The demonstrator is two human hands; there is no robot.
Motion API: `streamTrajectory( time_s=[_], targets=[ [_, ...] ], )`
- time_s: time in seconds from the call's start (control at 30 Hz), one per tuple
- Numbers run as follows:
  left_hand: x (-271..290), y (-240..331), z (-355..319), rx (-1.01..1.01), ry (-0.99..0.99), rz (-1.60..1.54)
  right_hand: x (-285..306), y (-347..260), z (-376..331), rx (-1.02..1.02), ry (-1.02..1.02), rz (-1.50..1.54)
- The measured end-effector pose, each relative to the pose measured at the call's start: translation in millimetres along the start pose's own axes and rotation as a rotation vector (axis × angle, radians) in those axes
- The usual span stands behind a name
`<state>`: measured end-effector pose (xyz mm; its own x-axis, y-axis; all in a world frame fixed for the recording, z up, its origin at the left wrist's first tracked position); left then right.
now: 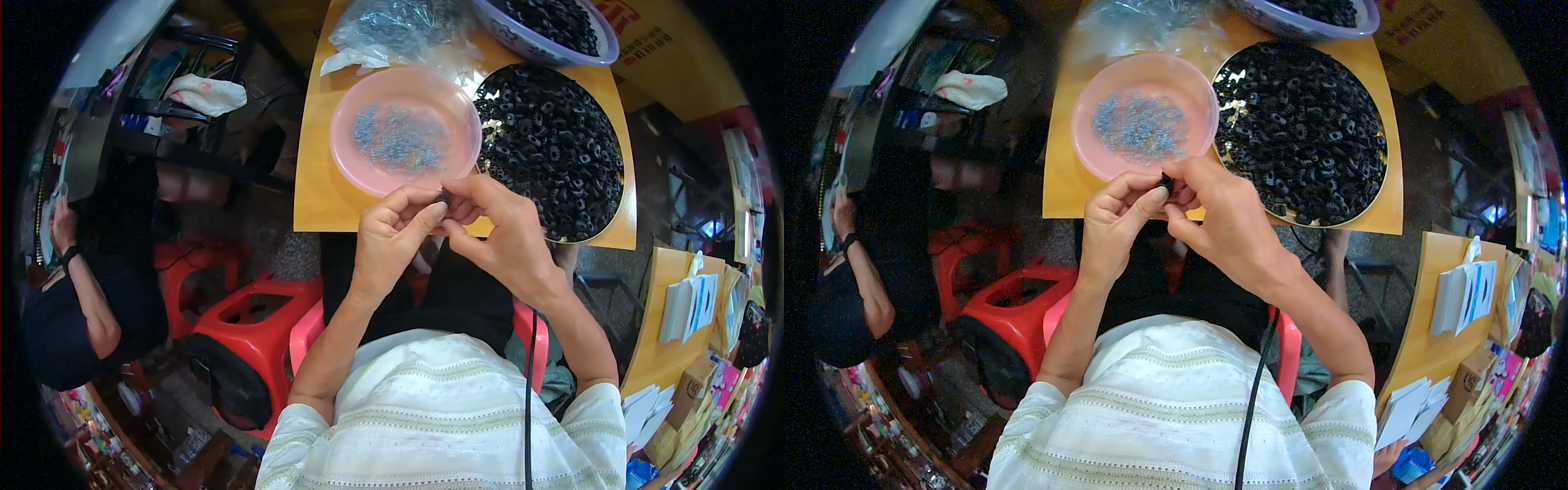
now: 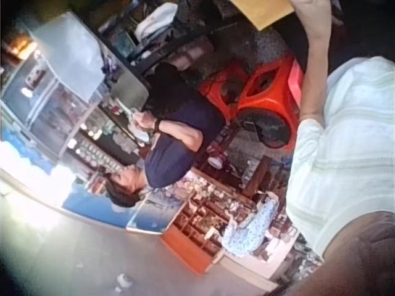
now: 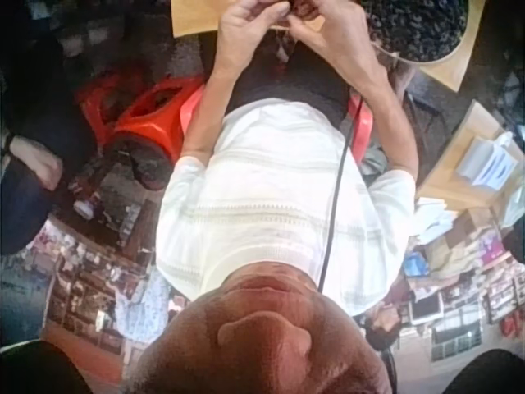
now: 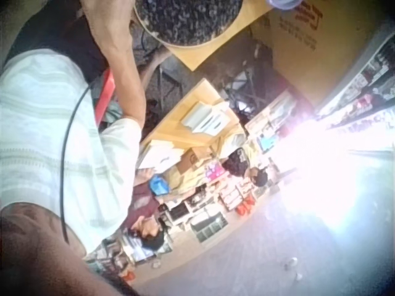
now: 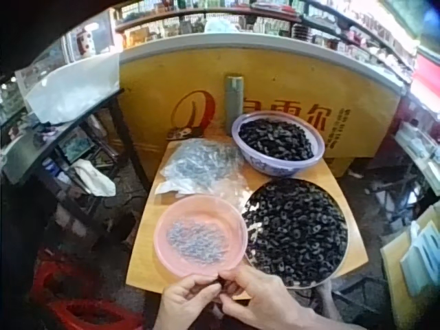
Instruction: The person repeatedly assembles small clips by taking metal pieces from a bowl and fitting them into plastic pieces by hand.
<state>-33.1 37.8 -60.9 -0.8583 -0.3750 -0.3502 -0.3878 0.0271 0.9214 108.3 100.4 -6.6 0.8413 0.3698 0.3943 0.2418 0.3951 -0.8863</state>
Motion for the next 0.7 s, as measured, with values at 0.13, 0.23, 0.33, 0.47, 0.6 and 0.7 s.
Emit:
streamTrajectory(
  time_s=[0.13, 0.23, 0.33, 0.47, 0.6, 0.7],
  targets=[
    [0, -6, -1, 0.075, 0.003, -0.023, -4, 9, -5, 0.037, 0.025, -0.094],
    [-2, -8, -1, 0.144, -0.014, -0.104, -6, 16, -11, 0.103, 0.061, -0.143],
    [-4, -12, -1, 0.189, -0.034, -0.122, -3, 16, -16, 0.174, 0.064, -0.205],
    [-6, -19, 1, 0.252, -0.025, -0.076, 0, 23, -16, 0.217, 0.032, -0.236],
    [-4, -24, -1, 0.283, -0.026, -0.069, 3, 22, -11, 0.24, -0.118, -0.302],
    [-2, -24, -3, 0.297, -0.025, -0.041, 6, 24, -7, 0.311, -0.169, -0.26]
  ],
)
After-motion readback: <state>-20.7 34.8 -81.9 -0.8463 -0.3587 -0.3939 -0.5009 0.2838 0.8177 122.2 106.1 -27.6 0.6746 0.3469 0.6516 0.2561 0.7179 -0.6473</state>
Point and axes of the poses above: each hand's wrist, its own z-axis towards the middle knuckle, its own x-axis out of the back of the hand, y = z × x, the point moved 2 cm from there along z, towards the middle knuckle, and after that the axes turned 10 degrees about y, right-handed, at the moved point
